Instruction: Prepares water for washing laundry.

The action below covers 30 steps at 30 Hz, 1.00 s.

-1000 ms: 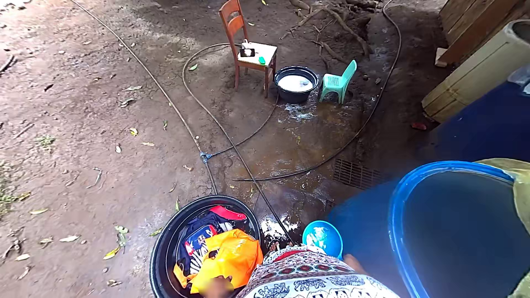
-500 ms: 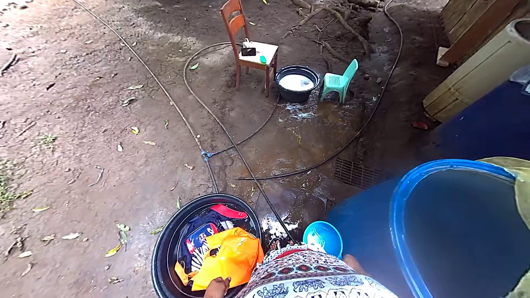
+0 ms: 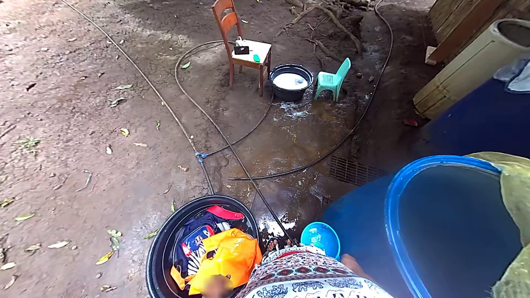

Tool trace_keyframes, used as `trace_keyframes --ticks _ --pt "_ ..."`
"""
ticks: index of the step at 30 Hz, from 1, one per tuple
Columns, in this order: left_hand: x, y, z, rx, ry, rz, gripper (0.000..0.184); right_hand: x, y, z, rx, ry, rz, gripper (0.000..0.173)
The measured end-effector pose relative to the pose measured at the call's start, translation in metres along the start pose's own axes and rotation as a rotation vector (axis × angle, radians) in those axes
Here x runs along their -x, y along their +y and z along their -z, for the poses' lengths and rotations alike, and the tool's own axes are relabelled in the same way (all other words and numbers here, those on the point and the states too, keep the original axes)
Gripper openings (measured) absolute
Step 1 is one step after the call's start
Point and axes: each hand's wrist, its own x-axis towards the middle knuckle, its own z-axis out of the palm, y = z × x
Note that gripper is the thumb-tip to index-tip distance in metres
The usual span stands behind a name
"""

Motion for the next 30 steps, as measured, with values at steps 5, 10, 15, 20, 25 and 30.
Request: trace_keyframes --ticks 5,10,15,20,25,30 --pt "-0.011 0.002 0.000 -0.005 0.004 -0.013 0.043 0.005 -0.002 0.004 0.050 0.004 0.007 0.042" --pt "-0.016 0.008 -0.003 -0.010 0.000 -0.025 0.042 0.006 -0.002 0.008 0.091 -0.007 0.014 0.044" --pt "-0.014 0.013 -0.005 -0.019 -0.003 -0.027 0.042 -0.002 -0.001 0.005 0.100 0.011 0.005 0.047" --pt "-0.014 0.009 -0.009 -0.018 -0.005 -0.020 0.042 -0.011 0.001 0.003 0.115 0.015 0.014 0.045" --pt "-0.012 0.006 -0.011 -0.030 -0.010 -0.007 0.045 -0.009 0.000 0.004 0.102 0.006 0.010 0.045" --pt "-0.011 0.004 -0.012 -0.039 -0.013 -0.011 0.045 0.015 -0.007 0.015 0.090 -0.022 0.013 0.046"
